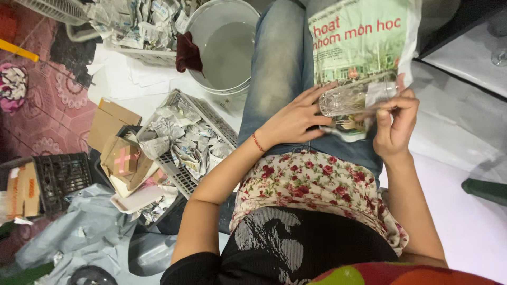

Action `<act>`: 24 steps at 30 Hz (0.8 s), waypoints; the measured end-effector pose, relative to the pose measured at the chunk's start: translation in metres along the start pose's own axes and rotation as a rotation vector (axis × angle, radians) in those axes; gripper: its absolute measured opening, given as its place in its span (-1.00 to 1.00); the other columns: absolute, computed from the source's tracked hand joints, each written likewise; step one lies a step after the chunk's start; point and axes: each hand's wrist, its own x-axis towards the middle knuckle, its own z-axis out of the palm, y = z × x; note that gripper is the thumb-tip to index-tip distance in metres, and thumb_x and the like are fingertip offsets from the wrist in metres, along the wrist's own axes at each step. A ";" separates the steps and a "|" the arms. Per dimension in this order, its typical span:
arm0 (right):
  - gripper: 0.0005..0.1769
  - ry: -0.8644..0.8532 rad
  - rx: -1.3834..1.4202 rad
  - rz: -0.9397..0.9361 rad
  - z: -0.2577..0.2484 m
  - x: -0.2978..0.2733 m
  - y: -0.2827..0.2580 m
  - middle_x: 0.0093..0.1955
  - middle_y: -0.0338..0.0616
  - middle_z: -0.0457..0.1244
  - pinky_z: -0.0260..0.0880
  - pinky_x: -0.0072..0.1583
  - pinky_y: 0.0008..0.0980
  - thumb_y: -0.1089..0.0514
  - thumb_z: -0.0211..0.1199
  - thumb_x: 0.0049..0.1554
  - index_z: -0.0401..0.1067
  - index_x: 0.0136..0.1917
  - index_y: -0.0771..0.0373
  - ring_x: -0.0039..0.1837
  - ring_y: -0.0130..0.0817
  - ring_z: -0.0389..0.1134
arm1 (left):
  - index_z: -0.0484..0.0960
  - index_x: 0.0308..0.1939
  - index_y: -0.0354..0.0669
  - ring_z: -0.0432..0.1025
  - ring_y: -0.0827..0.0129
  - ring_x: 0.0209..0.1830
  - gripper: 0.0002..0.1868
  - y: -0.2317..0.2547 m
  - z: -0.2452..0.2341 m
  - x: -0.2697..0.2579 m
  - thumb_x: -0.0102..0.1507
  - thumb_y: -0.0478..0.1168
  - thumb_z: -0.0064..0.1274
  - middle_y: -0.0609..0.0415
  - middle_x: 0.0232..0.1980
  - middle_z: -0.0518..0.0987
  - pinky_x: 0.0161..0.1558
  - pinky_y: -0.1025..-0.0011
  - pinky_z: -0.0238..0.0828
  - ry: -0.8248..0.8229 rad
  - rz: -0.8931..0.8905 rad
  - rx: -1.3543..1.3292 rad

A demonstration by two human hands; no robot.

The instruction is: The person sits on the floor and wraps small ceramic items, including bowls and cups, with newspaper. They fold the paper around each item and place the wrapped pieces into a nearby plastic basket.

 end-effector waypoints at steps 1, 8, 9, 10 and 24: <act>-0.66 -0.006 -0.047 -0.002 0.000 -0.004 0.003 -0.13 -0.33 0.20 0.14 0.23 -0.35 -0.04 0.06 0.44 0.11 0.13 0.28 0.00 -0.42 0.01 | 0.68 -0.11 0.04 0.00 -0.03 0.63 -0.81 0.001 -0.001 0.000 0.21 -0.09 0.19 -0.12 0.11 0.56 0.58 -0.09 -0.05 0.032 0.015 -0.032; -0.64 0.130 -0.025 -0.018 0.002 -0.034 0.007 -0.03 -0.15 0.00 0.13 -0.06 -0.52 -0.04 0.12 0.45 0.15 0.14 0.30 -0.09 -0.41 0.05 | 0.70 -0.19 0.01 -0.03 -0.02 0.64 -0.84 0.010 0.006 -0.001 0.21 -0.09 0.25 -0.09 0.01 0.56 0.61 -0.11 -0.09 0.067 -0.031 -0.074; -0.64 0.140 0.033 0.024 0.004 -0.036 0.003 -0.01 -0.16 -0.01 0.14 -0.10 -0.55 -0.04 0.11 0.44 0.14 0.13 0.29 -0.13 -0.46 0.05 | 0.73 -0.18 0.03 -0.03 -0.03 0.64 -0.84 0.009 0.006 -0.002 0.19 -0.10 0.26 -0.09 -0.07 0.55 0.60 -0.12 -0.09 0.040 -0.048 -0.074; -0.65 0.148 0.091 0.069 0.006 -0.039 0.000 0.00 -0.17 -0.02 0.14 -0.13 -0.59 -0.04 0.10 0.43 0.13 0.11 0.29 -0.17 -0.51 0.06 | 0.72 -0.18 0.02 -0.04 -0.02 0.65 -0.83 0.008 0.007 -0.003 0.18 -0.11 0.27 -0.05 -0.01 0.54 0.62 -0.12 -0.09 0.045 -0.038 -0.087; -0.81 -0.029 -0.051 0.326 -0.003 -0.046 -0.034 0.62 0.17 0.14 -0.68 0.69 0.10 0.11 0.15 0.37 0.30 -0.04 0.23 0.61 -0.24 0.19 | 0.22 0.42 -0.04 0.03 0.10 0.69 -0.03 0.002 0.017 -0.012 0.11 0.18 0.43 0.17 0.58 0.24 0.69 -0.13 -0.21 0.182 -0.098 -0.209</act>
